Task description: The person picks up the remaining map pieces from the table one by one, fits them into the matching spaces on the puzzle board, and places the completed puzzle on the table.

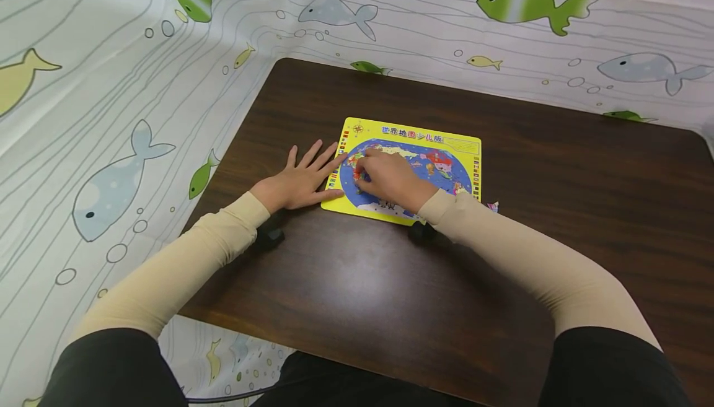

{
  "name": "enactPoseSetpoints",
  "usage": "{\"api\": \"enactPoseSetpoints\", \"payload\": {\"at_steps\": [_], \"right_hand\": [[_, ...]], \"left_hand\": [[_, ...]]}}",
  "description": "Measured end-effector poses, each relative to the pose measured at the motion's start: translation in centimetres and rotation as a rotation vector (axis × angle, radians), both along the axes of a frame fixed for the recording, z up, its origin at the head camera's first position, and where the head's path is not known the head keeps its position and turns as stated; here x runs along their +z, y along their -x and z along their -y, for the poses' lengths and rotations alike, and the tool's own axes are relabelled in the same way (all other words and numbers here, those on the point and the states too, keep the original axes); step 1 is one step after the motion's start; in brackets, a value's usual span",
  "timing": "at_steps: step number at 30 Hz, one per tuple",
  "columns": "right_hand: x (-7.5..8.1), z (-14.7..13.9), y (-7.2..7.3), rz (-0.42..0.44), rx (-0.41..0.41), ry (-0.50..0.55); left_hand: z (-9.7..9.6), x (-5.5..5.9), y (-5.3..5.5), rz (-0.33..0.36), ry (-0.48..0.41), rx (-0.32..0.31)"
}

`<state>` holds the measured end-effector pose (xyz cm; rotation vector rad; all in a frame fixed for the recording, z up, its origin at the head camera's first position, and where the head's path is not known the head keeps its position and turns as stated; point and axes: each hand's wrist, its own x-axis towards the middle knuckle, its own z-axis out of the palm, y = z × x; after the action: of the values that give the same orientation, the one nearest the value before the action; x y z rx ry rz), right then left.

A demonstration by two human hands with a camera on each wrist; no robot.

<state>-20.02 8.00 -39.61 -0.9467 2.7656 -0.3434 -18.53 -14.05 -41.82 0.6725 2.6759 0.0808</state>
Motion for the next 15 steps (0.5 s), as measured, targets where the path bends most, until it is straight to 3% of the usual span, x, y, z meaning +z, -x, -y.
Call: {"api": "enactPoseSetpoints", "payload": {"at_steps": [5, 12, 15], "right_hand": [[0.4, -0.3, 0.6, 0.0, 0.084, -0.037], [1.2, -0.8, 1.9, -0.101, 0.369, -0.141], [1.3, -0.9, 2.3, -0.14, 0.43, -0.146]], "left_hand": [[0.0, -0.1, 0.0, -0.007, -0.005, 0.004], [0.0, -0.2, 0.0, -0.009, -0.005, 0.001], [0.1, -0.2, 0.0, -0.01, -0.007, 0.001]]}}
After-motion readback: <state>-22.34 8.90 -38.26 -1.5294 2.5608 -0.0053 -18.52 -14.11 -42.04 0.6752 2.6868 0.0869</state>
